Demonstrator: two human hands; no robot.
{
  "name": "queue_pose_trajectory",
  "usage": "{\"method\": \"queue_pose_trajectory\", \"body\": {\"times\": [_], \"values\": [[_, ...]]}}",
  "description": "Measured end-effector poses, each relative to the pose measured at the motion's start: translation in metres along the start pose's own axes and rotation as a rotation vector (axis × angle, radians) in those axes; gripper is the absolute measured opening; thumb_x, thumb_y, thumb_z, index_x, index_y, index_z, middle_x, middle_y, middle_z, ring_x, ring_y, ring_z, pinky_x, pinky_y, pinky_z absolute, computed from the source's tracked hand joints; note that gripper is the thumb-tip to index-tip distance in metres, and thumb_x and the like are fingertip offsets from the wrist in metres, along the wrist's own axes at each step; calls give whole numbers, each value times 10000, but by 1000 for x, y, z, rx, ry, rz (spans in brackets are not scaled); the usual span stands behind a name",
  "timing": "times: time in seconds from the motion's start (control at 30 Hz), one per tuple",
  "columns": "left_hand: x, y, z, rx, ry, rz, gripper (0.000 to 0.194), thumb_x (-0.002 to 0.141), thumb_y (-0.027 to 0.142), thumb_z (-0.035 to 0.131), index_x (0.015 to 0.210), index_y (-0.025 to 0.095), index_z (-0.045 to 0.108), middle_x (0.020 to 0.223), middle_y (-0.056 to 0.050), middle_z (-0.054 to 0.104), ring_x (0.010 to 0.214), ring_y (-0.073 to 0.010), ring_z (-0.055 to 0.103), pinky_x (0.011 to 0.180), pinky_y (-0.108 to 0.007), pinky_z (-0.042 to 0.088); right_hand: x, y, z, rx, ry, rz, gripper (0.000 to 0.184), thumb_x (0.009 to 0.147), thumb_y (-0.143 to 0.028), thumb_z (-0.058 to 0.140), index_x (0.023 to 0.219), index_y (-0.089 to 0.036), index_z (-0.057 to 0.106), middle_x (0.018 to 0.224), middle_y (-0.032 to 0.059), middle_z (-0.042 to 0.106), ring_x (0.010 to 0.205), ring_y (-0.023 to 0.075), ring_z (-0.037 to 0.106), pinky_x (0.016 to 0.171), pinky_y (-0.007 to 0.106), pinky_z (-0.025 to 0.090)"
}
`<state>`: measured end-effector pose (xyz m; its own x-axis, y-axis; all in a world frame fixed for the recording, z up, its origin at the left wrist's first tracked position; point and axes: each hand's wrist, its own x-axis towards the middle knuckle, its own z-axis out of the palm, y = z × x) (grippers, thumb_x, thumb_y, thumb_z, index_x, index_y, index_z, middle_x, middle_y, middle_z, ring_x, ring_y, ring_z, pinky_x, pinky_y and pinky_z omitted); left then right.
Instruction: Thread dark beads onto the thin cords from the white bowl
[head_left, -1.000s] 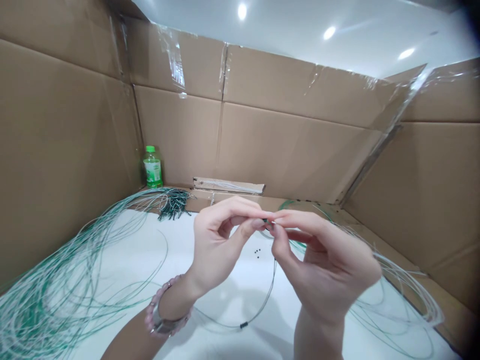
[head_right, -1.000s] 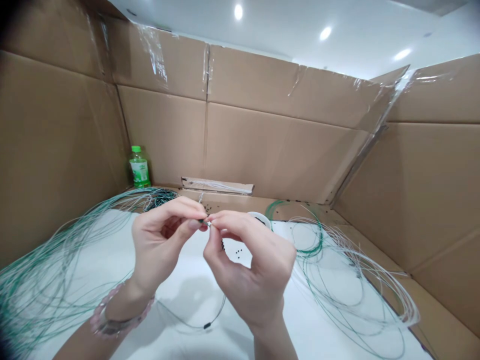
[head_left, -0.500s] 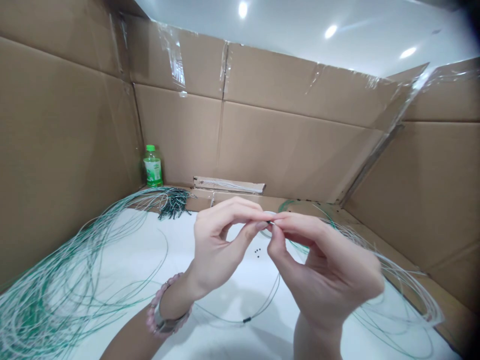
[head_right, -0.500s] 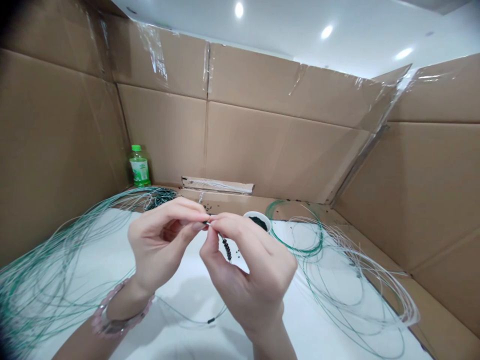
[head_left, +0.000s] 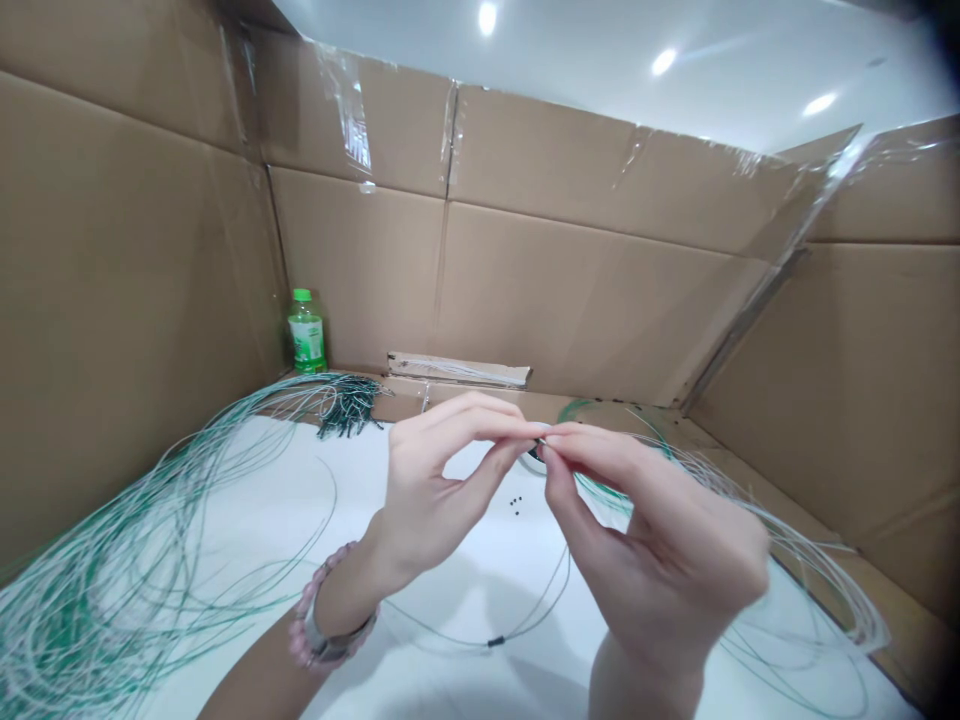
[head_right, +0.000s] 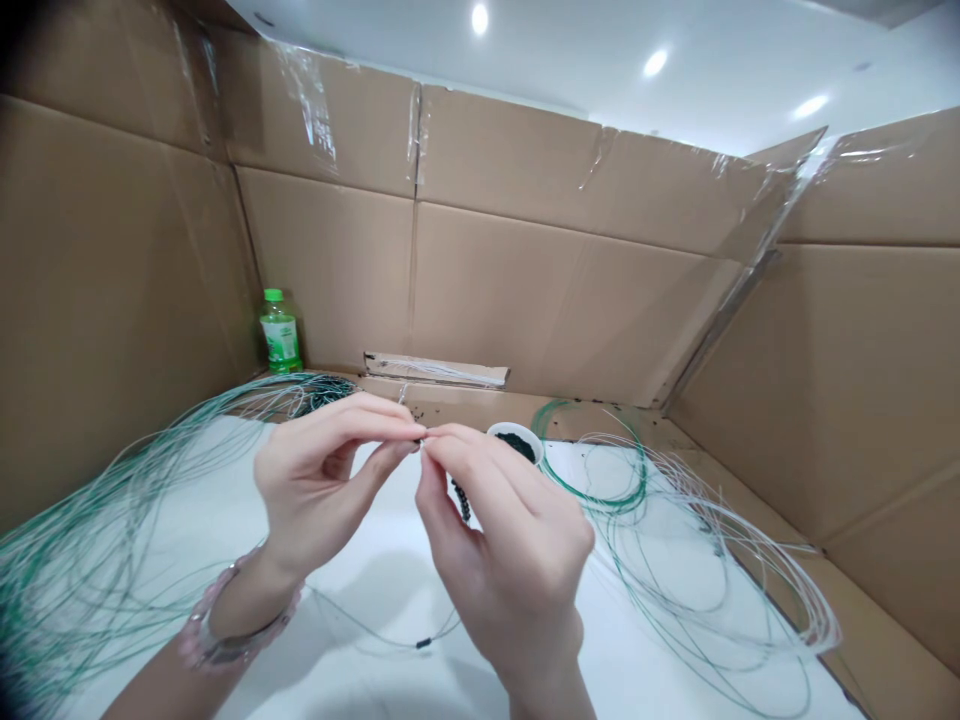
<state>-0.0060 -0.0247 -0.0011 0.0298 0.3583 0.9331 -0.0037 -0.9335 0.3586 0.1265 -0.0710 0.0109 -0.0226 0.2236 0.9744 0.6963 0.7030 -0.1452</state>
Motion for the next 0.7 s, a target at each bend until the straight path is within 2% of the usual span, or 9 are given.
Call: {"method": "queue_pose_trajectory", "body": {"times": [0.2, 0.37, 0.53, 0.7], "values": [[0, -2, 0, -55, -17, -57, 217, 776, 22, 678, 892, 199, 724, 811, -3, 710, 749, -77, 636, 678, -153, 520, 1, -2, -1, -17, -28, 18, 232, 781, -17, 622, 854, -237, 633, 764, -38, 705, 631, 104, 660, 620, 207, 592], [0, 0, 3, -150, 11, -130, 203, 782, 29, 677, 871, 203, 732, 789, -3, 699, 745, -70, 630, 674, -137, 525, 2, -3, -1, 100, -34, 98, 252, 764, 3, 628, 851, -232, 651, 753, -47, 689, 630, 92, 637, 606, 216, 573], [1, 4, 7, -326, 74, -234, 132, 799, 86, 678, 822, 200, 739, 744, -5, 674, 680, -64, 618, 580, -122, 520, 2, -4, 5, 231, 32, 159, 281, 721, 34, 637, 840, -217, 678, 731, -44, 679, 642, 96, 624, 565, 226, 543], [2, 5, 9, -391, 132, -261, 94, 805, 116, 685, 812, 198, 731, 752, -4, 664, 712, -59, 621, 622, -110, 533, 1, -7, 15, 308, 71, 191, 253, 711, 31, 639, 815, -197, 676, 852, -3, 676, 720, 114, 628, 522, 228, 526]]}}
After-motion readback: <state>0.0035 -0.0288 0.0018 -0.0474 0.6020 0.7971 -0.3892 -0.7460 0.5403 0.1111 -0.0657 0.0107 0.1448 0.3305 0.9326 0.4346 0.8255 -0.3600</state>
